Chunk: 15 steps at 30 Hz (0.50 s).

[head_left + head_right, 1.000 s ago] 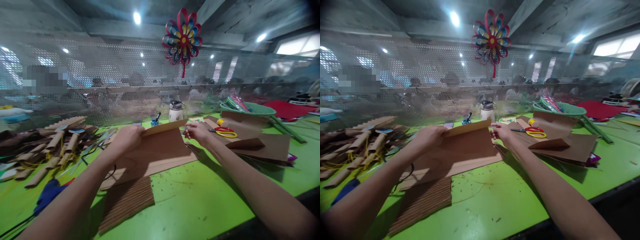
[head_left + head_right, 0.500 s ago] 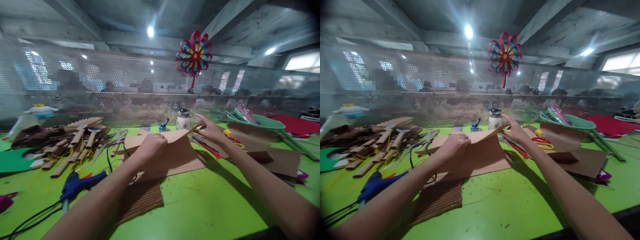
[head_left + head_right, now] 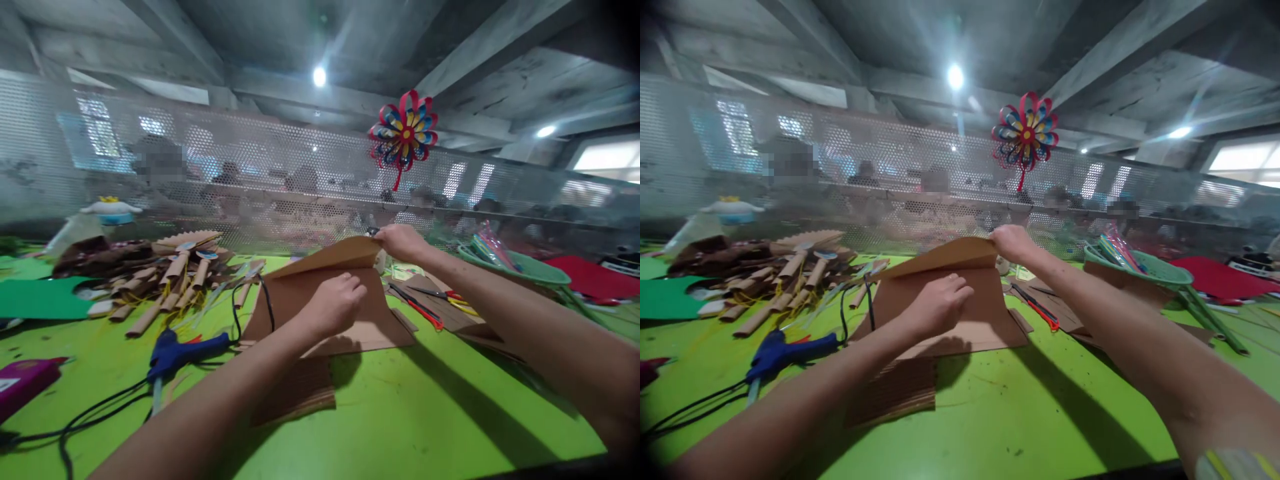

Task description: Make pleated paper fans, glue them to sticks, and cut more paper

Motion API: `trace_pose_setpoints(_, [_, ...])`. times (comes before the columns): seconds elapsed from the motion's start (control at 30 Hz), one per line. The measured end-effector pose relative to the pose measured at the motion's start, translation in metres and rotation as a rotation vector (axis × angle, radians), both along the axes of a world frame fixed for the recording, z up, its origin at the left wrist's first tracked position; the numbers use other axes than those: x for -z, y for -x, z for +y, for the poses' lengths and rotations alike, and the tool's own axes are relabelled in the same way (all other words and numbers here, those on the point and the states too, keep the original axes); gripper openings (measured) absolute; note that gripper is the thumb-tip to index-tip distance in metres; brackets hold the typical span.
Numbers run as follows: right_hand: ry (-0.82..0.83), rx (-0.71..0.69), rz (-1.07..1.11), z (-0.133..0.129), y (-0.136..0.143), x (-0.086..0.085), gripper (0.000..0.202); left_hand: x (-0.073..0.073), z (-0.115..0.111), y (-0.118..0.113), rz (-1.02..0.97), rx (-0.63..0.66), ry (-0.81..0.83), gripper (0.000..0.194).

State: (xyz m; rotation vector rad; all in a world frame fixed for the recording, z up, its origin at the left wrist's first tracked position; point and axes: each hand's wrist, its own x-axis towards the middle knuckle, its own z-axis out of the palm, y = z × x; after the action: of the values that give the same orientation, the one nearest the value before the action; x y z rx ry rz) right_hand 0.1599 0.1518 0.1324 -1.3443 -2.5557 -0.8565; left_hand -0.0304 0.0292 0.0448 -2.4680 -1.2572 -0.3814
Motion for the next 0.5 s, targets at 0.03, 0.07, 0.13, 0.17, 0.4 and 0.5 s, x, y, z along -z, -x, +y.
trace_pose_setpoints(0.03, [-0.017, 0.012, 0.003, 0.001, 0.003, -0.006, 0.029, 0.006, 0.002, 0.002, 0.02, -0.034, 0.065, 0.022])
trace_pose_setpoints(0.07, [-0.032, 0.016, 0.004, 0.001, 0.006, -0.012, 0.03, 0.012, 0.005, 0.007, 0.039, -0.077, 0.127, 0.018])
trace_pose_setpoints(0.13, [-0.047, -0.005, -0.003, -0.002, 0.01, -0.018, 0.029, 0.021, 0.01, 0.023, 0.062, -0.173, 0.241, 0.014])
trace_pose_setpoints(0.17, [-0.044, -0.028, -0.013, -0.003, 0.011, -0.019, 0.029, 0.023, 0.012, 0.033, 0.065, -0.214, 0.29, 0.013])
trace_pose_setpoints(0.4, [0.083, -0.167, -0.062, -0.006, -0.005, 0.014, 0.024, -0.003, 0.0, 0.106, -0.017, -0.289, 0.6, 0.028])
trace_pose_setpoints(0.5, [0.118, -0.149, -0.004, -0.003, -0.018, 0.032, 0.023, -0.002, -0.002, 0.124, -0.075, -0.265, 0.712, 0.031])
